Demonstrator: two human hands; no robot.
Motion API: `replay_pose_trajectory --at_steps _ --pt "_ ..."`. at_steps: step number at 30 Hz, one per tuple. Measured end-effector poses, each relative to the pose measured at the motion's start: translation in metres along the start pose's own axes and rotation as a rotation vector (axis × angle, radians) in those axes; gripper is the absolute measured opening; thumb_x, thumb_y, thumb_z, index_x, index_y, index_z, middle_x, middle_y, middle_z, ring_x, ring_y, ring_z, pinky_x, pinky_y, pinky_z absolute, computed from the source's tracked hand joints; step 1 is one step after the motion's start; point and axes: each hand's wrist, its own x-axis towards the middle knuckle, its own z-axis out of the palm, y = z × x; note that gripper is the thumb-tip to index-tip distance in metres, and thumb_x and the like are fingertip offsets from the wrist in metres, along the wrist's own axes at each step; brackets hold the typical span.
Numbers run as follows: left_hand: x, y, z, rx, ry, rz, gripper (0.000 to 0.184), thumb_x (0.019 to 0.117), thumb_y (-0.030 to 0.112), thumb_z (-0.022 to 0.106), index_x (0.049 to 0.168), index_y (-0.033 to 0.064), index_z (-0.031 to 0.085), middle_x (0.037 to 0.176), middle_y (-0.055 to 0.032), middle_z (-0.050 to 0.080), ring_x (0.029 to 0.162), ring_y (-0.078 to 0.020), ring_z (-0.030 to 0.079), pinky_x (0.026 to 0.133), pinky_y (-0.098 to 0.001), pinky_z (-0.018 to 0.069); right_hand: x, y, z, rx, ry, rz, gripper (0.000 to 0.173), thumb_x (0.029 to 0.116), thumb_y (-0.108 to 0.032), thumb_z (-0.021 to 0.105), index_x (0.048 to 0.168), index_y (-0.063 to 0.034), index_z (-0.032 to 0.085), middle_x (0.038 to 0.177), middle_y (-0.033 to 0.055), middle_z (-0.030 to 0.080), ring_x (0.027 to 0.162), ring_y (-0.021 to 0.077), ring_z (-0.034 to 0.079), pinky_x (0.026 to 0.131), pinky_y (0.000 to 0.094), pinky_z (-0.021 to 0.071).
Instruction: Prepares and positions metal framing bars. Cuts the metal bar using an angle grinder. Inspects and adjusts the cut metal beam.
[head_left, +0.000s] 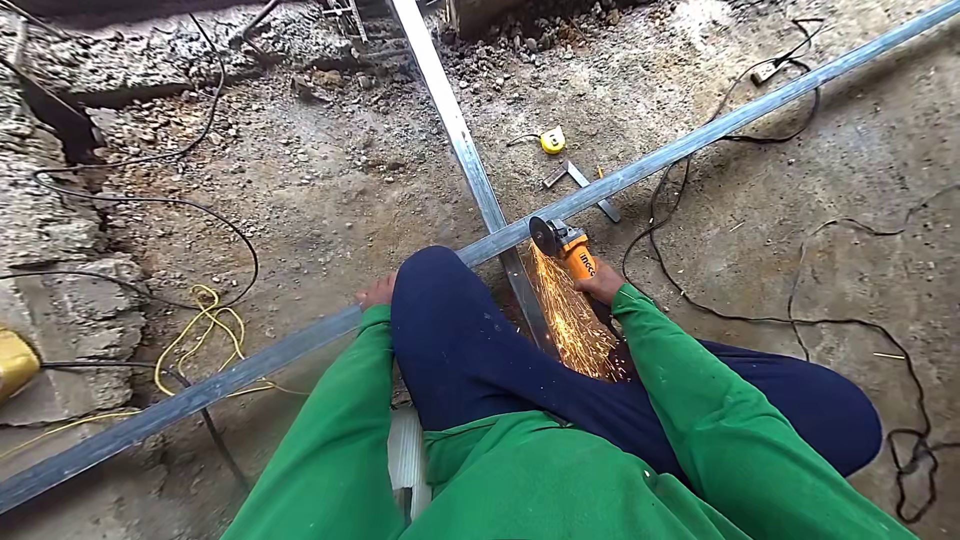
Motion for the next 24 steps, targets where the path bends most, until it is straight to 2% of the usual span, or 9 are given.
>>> replay_pose_trajectory --at_steps 5,12,16,18,20,24 --pt "0.001 -0.001 0.001 0.022 -0.014 -0.005 0.044 0.1094 0.011 0.045 0.153 0.0085 0.044 0.155 -0.0207 0.049 0.144 -0.042 0.044 0.113 -0.0699 0.0279 -0.001 -0.003 0.001 0.018 0.014 0.002 0.084 0.073 -0.03 0.091 0.143 -0.0094 0.05 0.114 0.0247 0.069 0.102 0.0409 0.069 0.088 0.0643 0.0549" --pt "0.003 -0.003 0.002 0.011 -0.008 0.0 0.045 0.1102 0.013 0.044 0.154 0.0083 0.043 0.155 -0.0209 0.048 0.144 -0.0416 0.044 0.114 -0.0704 0.0265 0.004 -0.002 0.002 0.029 0.016 0.0 0.084 0.0725 -0.028 0.09 0.142 -0.0094 0.048 0.11 0.0249 0.069 0.097 0.0413 0.07 0.084 0.0643 0.056" --pt "0.007 -0.009 0.007 -0.006 -0.003 0.025 0.046 0.1097 0.014 0.044 0.155 0.0078 0.043 0.154 -0.0219 0.049 0.143 -0.0422 0.045 0.114 -0.0717 0.0269 0.001 -0.012 -0.004 -0.006 0.01 0.02 0.083 0.0693 -0.029 0.09 0.139 -0.0093 0.051 0.111 0.0218 0.07 0.101 0.0382 0.069 0.087 0.0631 0.0559" --pt "0.008 -0.008 0.007 -0.006 -0.002 0.017 0.045 0.1101 0.014 0.044 0.154 0.0078 0.044 0.154 -0.0219 0.049 0.144 -0.0417 0.045 0.114 -0.0714 0.0268 0.001 -0.014 -0.005 0.009 0.001 0.021 0.082 0.0705 -0.029 0.09 0.14 -0.0089 0.051 0.112 0.0214 0.069 0.102 0.0375 0.069 0.089 0.0629 0.0555" --pt "0.007 -0.007 0.007 -0.009 0.004 0.012 0.044 0.1105 0.015 0.043 0.154 0.0075 0.044 0.154 -0.0216 0.049 0.144 -0.0417 0.045 0.114 -0.0713 0.0262 0.004 -0.008 -0.002 0.027 0.018 -0.003 0.082 0.0698 -0.029 0.091 0.138 -0.0089 0.052 0.11 0.0214 0.07 0.099 0.0373 0.07 0.086 0.0631 0.0565" --pt "0.006 -0.006 0.005 -0.002 0.0 0.007 0.044 0.1105 0.015 0.043 0.154 0.0077 0.044 0.154 -0.0215 0.05 0.143 -0.0413 0.046 0.114 -0.0711 0.0269 -0.004 -0.02 -0.006 0.023 -0.002 0.019 0.083 0.0722 -0.027 0.09 0.143 -0.0086 0.049 0.114 0.0233 0.069 0.103 0.0398 0.069 0.089 0.0641 0.055"
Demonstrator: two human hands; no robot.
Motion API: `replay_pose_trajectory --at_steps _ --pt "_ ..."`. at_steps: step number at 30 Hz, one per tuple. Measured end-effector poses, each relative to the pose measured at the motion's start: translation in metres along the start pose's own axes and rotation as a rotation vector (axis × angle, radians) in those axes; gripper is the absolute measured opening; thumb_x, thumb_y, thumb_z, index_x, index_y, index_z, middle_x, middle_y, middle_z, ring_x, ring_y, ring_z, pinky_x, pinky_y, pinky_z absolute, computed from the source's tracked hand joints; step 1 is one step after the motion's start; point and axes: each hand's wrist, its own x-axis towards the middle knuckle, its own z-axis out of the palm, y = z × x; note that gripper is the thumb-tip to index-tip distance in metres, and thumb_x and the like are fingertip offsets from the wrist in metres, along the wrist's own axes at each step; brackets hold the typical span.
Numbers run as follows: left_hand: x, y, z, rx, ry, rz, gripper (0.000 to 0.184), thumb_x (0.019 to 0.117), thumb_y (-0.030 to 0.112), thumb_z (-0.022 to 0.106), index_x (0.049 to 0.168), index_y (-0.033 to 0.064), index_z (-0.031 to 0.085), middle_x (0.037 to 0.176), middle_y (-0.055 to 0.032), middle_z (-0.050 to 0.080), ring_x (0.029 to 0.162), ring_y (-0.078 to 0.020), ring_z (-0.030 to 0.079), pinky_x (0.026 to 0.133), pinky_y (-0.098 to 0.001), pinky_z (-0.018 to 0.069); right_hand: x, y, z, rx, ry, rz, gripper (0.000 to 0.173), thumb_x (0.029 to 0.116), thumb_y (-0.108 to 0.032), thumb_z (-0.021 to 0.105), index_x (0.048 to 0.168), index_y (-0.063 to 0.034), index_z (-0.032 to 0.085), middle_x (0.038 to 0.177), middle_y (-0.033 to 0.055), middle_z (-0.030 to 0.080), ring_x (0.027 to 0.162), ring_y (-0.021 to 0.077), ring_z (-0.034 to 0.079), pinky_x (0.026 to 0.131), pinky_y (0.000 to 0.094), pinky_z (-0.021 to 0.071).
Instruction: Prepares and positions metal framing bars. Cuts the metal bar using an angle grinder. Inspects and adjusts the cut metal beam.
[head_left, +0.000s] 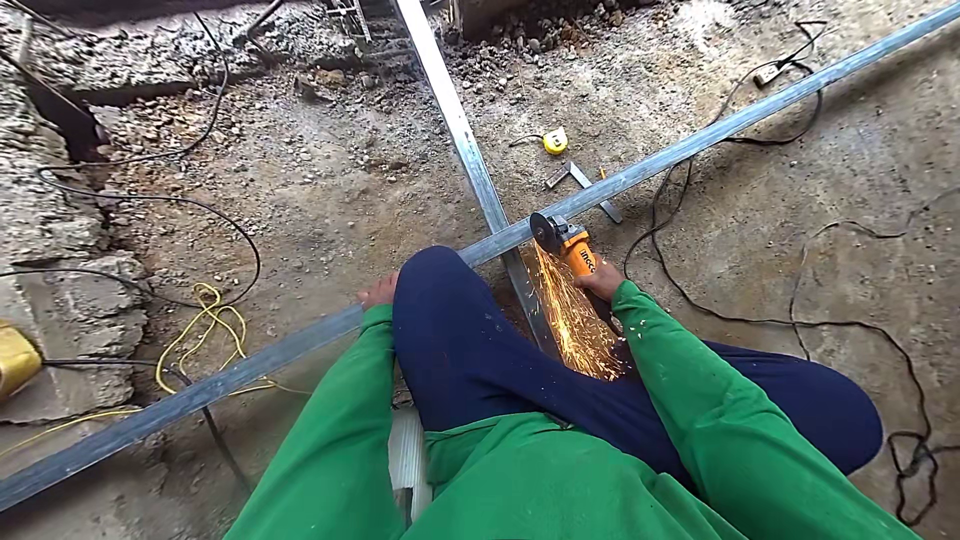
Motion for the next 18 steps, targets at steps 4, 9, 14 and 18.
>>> replay_pose_trajectory --at_steps 4,9,14,18 --pt "-0.001 0.001 0.0 0.005 0.005 -0.007 0.043 0.1105 0.015 0.043 0.153 0.0079 0.045 0.153 -0.021 0.051 0.143 -0.0407 0.047 0.114 -0.0706 0.0269 0.007 0.009 0.005 -0.005 0.023 -0.021 0.083 0.07 -0.029 0.09 0.14 -0.009 0.051 0.11 0.0237 0.07 0.097 0.0405 0.07 0.083 0.0646 0.0563" --pt "0.001 0.0 0.001 0.018 -0.003 -0.005 0.045 0.1104 0.014 0.043 0.155 0.0094 0.043 0.155 -0.02 0.049 0.144 -0.0404 0.045 0.115 -0.0701 0.0266 0.01 0.004 0.002 -0.028 0.003 -0.014 0.084 0.07 -0.031 0.089 0.141 -0.0084 0.05 0.112 0.0221 0.069 0.1 0.0379 0.069 0.088 0.0623 0.0562" --pt "0.001 0.0 0.001 0.02 0.003 -0.001 0.044 0.1103 0.015 0.043 0.154 0.0095 0.045 0.153 -0.02 0.051 0.143 -0.0396 0.047 0.114 -0.0697 0.027 0.008 -0.005 0.0 -0.009 -0.002 -0.021 0.082 0.0706 -0.024 0.089 0.14 -0.0056 0.051 0.113 0.0239 0.068 0.102 0.0398 0.068 0.089 0.0636 0.055" --pt "-0.001 0.001 -0.001 0.006 0.002 0.001 0.045 0.1096 0.013 0.044 0.155 0.0105 0.044 0.154 -0.0187 0.05 0.143 -0.0395 0.046 0.115 -0.0691 0.0267 0.007 -0.008 0.0 0.011 -0.005 -0.031 0.08 0.0712 -0.024 0.088 0.139 -0.0051 0.051 0.111 0.0234 0.068 0.099 0.0383 0.069 0.088 0.0617 0.0562"
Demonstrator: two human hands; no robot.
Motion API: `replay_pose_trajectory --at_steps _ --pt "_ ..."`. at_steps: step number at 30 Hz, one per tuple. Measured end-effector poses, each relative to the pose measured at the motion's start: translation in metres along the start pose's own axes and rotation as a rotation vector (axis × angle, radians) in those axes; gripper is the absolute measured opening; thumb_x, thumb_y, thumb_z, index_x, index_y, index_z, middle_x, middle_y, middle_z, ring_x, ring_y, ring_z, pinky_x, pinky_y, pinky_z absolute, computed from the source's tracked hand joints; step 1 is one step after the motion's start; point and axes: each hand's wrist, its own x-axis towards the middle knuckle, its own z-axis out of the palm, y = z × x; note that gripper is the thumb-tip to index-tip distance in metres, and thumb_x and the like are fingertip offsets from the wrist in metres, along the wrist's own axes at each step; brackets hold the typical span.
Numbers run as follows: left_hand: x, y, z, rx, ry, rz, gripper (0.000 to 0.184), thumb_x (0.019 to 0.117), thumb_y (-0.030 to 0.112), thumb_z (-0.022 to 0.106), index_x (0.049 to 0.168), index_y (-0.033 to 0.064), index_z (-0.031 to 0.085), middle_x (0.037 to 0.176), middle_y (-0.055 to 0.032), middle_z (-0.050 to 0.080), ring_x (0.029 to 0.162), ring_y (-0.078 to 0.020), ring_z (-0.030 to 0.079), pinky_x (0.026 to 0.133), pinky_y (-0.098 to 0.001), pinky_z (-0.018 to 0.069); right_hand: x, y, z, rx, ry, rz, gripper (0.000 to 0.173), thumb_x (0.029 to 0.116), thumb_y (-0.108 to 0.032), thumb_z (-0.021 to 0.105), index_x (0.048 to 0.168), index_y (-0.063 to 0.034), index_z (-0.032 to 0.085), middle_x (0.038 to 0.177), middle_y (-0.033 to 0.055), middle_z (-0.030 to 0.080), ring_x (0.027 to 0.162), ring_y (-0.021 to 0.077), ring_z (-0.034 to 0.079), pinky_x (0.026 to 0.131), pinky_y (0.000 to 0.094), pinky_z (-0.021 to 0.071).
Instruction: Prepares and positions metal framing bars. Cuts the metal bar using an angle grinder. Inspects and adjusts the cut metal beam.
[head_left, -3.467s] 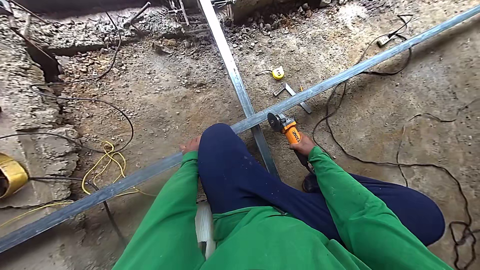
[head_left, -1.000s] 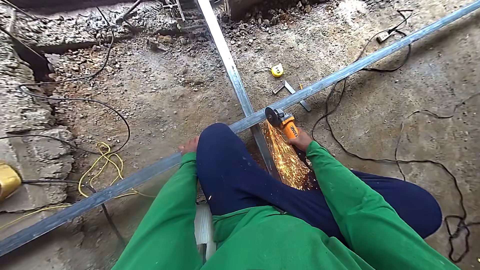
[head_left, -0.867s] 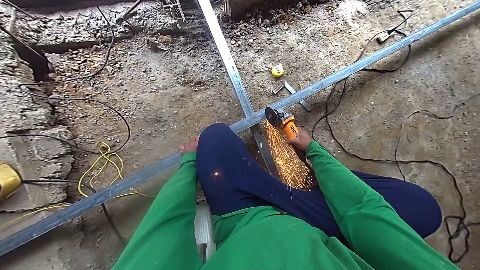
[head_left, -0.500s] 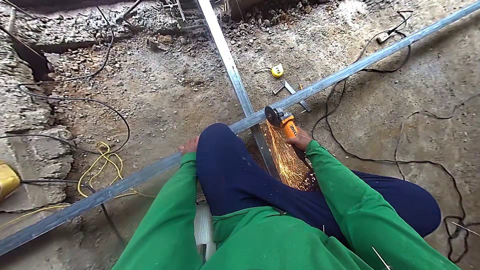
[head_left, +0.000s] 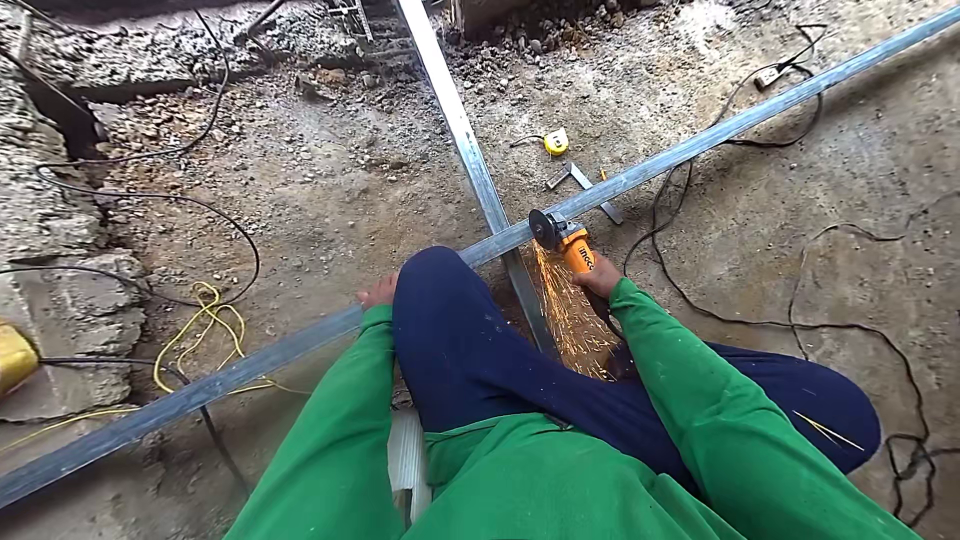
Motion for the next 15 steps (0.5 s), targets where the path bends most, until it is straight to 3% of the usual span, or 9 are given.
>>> replay_pose_trajectory --at_steps 3,8,15 --pt "0.0031 -0.0018 0.0014 -0.006 -0.001 0.004 0.048 0.1088 0.011 0.046 0.157 0.0124 0.042 0.155 -0.0181 0.05 0.143 -0.039 0.046 0.115 -0.0672 0.028 -0.0023 -0.0049 -0.0017 0.005 -0.002 0.014 0.079 0.0724 -0.018 0.088 0.14 -0.004 0.05 0.112 0.0246 0.068 0.099 0.0397 0.069 0.087 0.0623 0.0557" --pt "0.0046 -0.003 0.0034 0.012 0.002 -0.001 0.047 0.1087 0.012 0.046 0.155 0.014 0.044 0.154 -0.0159 0.051 0.142 -0.0369 0.048 0.115 -0.0667 0.0277 0.0002 -0.0051 -0.0015 -0.021 -0.005 0.031 0.082 0.0715 -0.023 0.089 0.141 -0.0063 0.05 0.114 0.0242 0.068 0.103 0.04 0.068 0.09 0.0636 0.0545" --pt "0.0037 -0.0016 0.0022 0.016 -0.007 -0.009 0.047 0.1091 0.011 0.045 0.156 0.0128 0.043 0.156 -0.016 0.049 0.144 -0.0374 0.046 0.115 -0.0667 0.0282 0.0049 -0.0058 -0.0011 0.016 -0.005 0.012 0.081 0.0691 -0.022 0.089 0.138 -0.0059 0.05 0.11 0.0228 0.069 0.098 0.0375 0.069 0.085 0.061 0.0566"
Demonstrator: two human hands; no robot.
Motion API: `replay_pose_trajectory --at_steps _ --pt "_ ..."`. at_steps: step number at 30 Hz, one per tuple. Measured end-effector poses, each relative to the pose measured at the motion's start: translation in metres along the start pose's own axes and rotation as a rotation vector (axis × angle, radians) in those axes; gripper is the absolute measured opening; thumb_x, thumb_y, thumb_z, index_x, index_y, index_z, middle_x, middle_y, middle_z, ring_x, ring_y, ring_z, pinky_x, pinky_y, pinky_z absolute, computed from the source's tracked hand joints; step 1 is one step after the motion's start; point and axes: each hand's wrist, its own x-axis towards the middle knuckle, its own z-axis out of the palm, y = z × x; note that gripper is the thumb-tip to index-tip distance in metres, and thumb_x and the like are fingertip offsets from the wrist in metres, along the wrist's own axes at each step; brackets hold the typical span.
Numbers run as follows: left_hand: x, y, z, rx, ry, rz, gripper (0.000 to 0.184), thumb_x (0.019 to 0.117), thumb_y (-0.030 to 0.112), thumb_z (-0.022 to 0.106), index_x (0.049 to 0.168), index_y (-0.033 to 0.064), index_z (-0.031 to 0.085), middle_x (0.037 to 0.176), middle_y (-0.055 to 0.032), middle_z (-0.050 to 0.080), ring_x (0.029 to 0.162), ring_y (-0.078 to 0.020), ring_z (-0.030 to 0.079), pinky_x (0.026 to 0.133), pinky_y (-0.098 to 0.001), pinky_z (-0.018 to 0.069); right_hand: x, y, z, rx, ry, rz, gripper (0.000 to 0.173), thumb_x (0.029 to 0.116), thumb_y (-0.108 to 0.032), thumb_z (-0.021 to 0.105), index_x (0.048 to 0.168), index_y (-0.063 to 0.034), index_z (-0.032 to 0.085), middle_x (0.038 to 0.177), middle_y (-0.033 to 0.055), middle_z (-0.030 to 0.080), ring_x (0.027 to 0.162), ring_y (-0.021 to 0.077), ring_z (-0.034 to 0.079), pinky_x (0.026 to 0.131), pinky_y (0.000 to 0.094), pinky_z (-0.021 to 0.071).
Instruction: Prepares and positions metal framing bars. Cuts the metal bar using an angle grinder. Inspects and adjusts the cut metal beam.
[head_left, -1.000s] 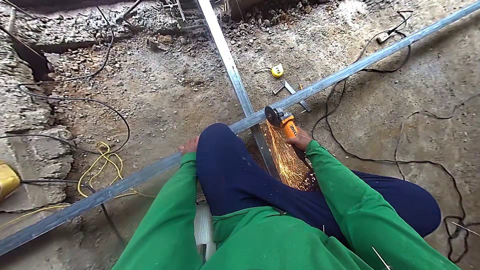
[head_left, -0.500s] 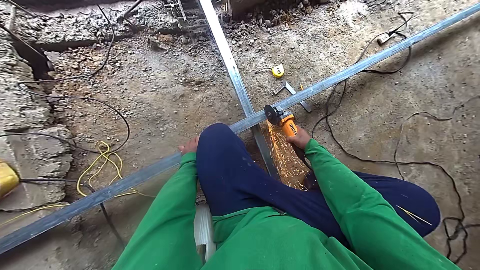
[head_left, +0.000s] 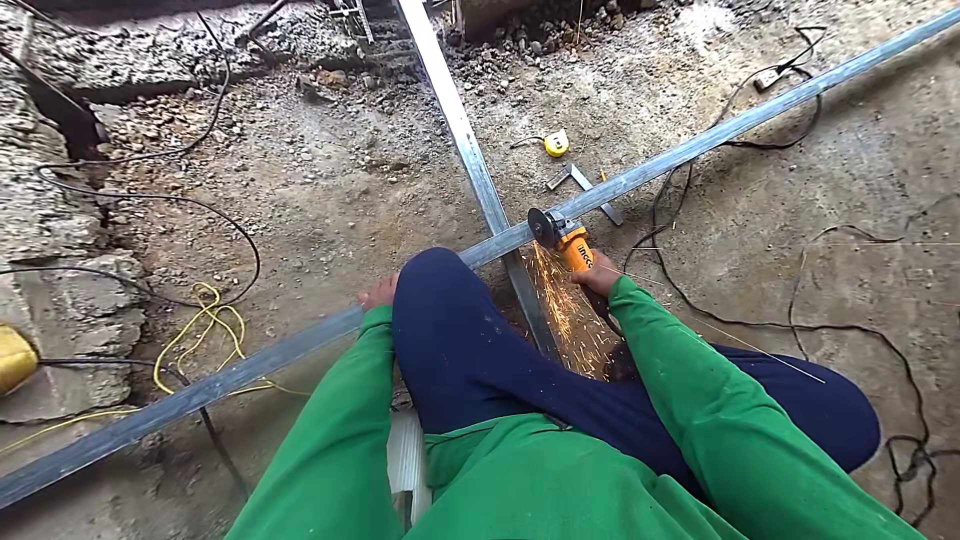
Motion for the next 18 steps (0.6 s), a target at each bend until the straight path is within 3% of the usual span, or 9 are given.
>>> replay_pose_trajectory --at_steps 5,10,14,18 --pt "0.0 -0.002 0.002 -0.026 0.029 0.02 0.045 0.1096 0.012 0.044 0.155 0.0128 0.044 0.155 -0.0164 0.051 0.142 -0.039 0.047 0.114 -0.0676 0.0278 0.007 -0.004 -0.002 -0.018 -0.003 -0.014 0.08 0.0717 -0.02 0.089 0.14 -0.0047 0.05 0.114 0.0237 0.068 0.102 0.0386 0.068 0.089 0.0614 0.0554" --pt "-0.002 -0.001 0.001 -0.043 0.038 0.011 0.044 0.1099 0.014 0.044 0.154 0.013 0.046 0.155 -0.0162 0.051 0.143 -0.0385 0.047 0.115 -0.0681 0.0268 0.004 -0.005 -0.005 -0.035 -0.012 -0.018 0.077 0.0729 -0.019 0.087 0.139 -0.0045 0.051 0.112 0.0237 0.069 0.098 0.0384 0.07 0.087 0.0614 0.0568" --pt "0.001 0.0 0.0 -0.03 0.013 -0.007 0.045 0.1105 0.016 0.043 0.155 0.0142 0.045 0.156 -0.0148 0.049 0.144 -0.0374 0.046 0.116 -0.0677 0.0258 0.005 0.001 -0.004 -0.064 -0.008 -0.013 0.082 0.0681 -0.023 0.089 0.139 -0.0051 0.051 0.112 0.0227 0.069 0.1 0.0381 0.069 0.087 0.062 0.0558" --pt "-0.002 0.002 -0.007 -0.052 -0.032 0.01 0.045 0.1108 0.014 0.042 0.156 0.0074 0.042 0.157 -0.0197 0.047 0.146 -0.0406 0.043 0.115 -0.0717 0.0238 0.004 -0.009 -0.005 -0.077 -0.006 -0.019 0.08 0.0709 -0.024 0.088 0.139 -0.0044 0.051 0.112 0.0244 0.068 0.101 0.0398 0.068 0.088 0.0632 0.0542"
